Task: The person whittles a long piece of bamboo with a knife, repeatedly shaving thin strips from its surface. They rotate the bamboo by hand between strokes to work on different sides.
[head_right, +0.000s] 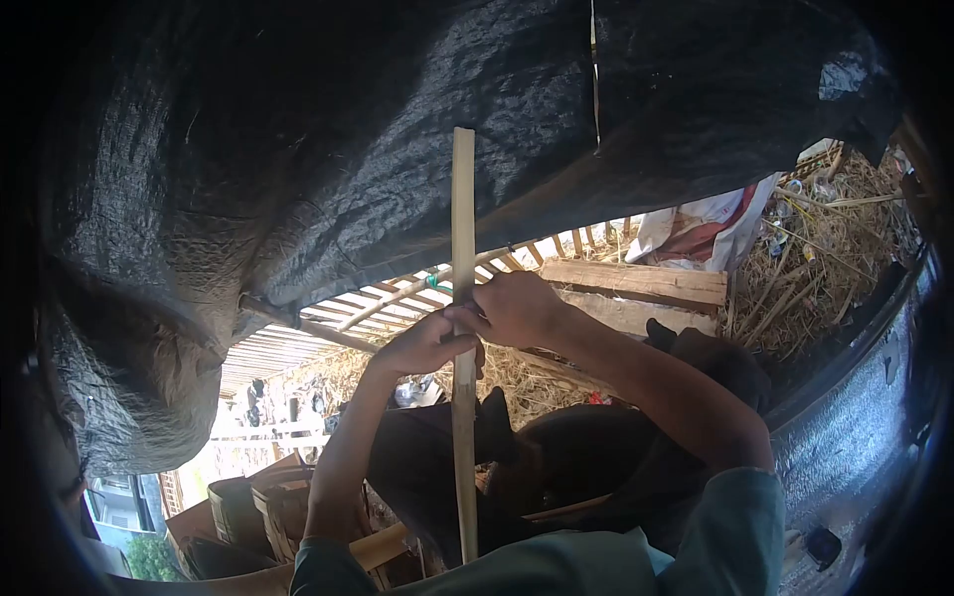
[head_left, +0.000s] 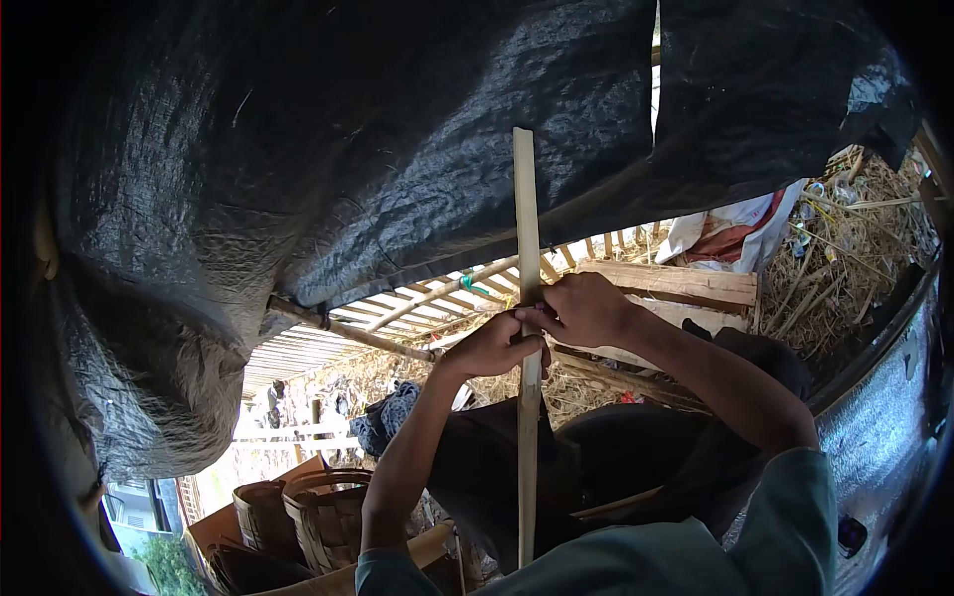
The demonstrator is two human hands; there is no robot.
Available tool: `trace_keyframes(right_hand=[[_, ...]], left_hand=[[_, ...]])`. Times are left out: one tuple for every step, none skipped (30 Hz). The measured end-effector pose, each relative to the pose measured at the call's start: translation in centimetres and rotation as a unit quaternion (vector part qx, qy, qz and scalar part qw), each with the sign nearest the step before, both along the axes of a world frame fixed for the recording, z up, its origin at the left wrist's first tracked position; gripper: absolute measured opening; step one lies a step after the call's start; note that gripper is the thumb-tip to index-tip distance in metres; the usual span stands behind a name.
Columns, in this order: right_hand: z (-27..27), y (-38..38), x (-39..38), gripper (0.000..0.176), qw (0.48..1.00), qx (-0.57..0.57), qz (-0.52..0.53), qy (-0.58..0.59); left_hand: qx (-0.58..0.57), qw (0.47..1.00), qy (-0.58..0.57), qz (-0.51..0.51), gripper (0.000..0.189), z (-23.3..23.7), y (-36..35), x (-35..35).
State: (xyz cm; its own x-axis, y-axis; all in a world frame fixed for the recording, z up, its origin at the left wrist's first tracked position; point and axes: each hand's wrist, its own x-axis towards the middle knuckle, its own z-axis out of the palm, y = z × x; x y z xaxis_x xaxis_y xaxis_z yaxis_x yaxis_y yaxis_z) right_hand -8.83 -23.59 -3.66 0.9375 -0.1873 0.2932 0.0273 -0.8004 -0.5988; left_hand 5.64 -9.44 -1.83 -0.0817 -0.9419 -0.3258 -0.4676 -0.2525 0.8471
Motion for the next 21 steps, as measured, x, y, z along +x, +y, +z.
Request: trace_keyframes(right_hand=[[0.3,-0.1,-0.2,0.038,1.0,-0.029,0.002,0.009],[0.7,-0.1,-0.5,0.038,0.999,-0.048,0.005,0.0],[0.4,0.0,-0.6,0.038,0.999,-0.049,-0.004,-0.018],[-0.1,0.3,-0.7,0.039,0.998,-0.049,-0.012,-0.036],[-0.6,0.4,-0.7,0.039,0.997,-0.05,-0.02,-0.054],[-1.0,0.4,-0.6,0.038,0.997,-0.058,-0.021,-0.045],[-1.4,0.5,-0.5,0.038,0.997,-0.066,-0.02,-0.036],[-1.7,0.4,-0.4,0.037,0.997,-0.074,-0.02,-0.028],[-1.4,0.5,-0.5,0.041,0.997,-0.068,-0.026,-0.005],[-0.8,0.6,-0.7,0.046,0.997,-0.063,-0.031,0.017],[-0.5,0.5,-0.7,0.05,0.997,-0.059,-0.037,0.038],[-0.5,0.4,-0.6,0.05,0.997,-0.062,-0.037,0.036],[-0.4,0.2,-0.5,0.05,0.997,-0.066,-0.038,0.034],[-0.3,-0.1,-0.4,0.051,0.996,-0.071,-0.04,0.032],[-0.7,-0.5,-0.1,0.051,0.996,-0.075,-0.047,0.029],[-1.2,-1.1,0.5,0.051,0.995,-0.081,-0.054,0.027],[-1.7,-1.7,1.0,0.05,0.994,-0.086,-0.06,0.026],[-1.6,-2.4,1.5,0.051,0.991,-0.108,-0.082,0.018],[-1.9,-3.2,2.2,0.051,0.987,-0.11,-0.114,0.031],[-2.1,-4.2,2.7,0.05,0.983,-0.122,-0.128,0.042],[-2.3,-4.8,3.1,0.049,0.98,-0.133,-0.141,0.053]], left_hand=[[-0.005,1.0,0.019,0.0,0.022,0.3,-0.3,-0.4],[-0.01,0.999,0.038,0.001,0.021,0.8,-0.6,-0.7],[0.009,0.999,0.048,0.015,0.019,1.1,-0.7,-0.9],[0.03,0.997,0.059,0.03,0.016,1.4,-0.8,-1.1],[0.05,0.995,0.07,0.044,0.014,1.7,-0.8,-1.4],[0.069,0.992,0.079,0.074,0.016,1.9,-0.7,-1.7],[0.069,0.992,0.075,0.072,0.017,1.9,-0.7,-1.8],[0.068,0.993,0.07,0.07,0.019,2.0,-0.7,-1.8],[0.068,0.993,0.065,0.069,0.02,2.0,-0.6,-1.6],[0.045,0.998,0.0,0.046,0.02,0.7,-0.5,-0.8],[0.041,0.998,-0.026,0.038,0.02,0.2,-0.4,-0.6],[0.037,0.997,-0.053,0.031,0.02,0.3,-0.5,-0.6],[0.032,0.996,-0.079,0.022,0.02,0.6,-0.7,-0.7],[0.042,0.998,-0.028,0.033,0.019,1.1,-0.8,-0.9],[0.041,0.998,0.004,0.051,0.019,0.6,-0.7,-0.8],[0.039,0.996,0.036,0.068,0.019,-0.1,-0.6,-0.6],[0.037,0.993,0.068,0.087,0.019,-0.6,-0.4,-0.5],[0.069,0.993,0.02,0.089,0.022,-0.3,-0.5,-0.5],[0.07,0.994,-0.004,0.086,0.021,-0.4,-0.5,-0.5],[0.069,0.994,-0.03,0.081,0.021,-0.5,-0.6,-0.3],[0.068,0.993,-0.056,0.079,0.021,-0.7,-0.7,-0.2]])
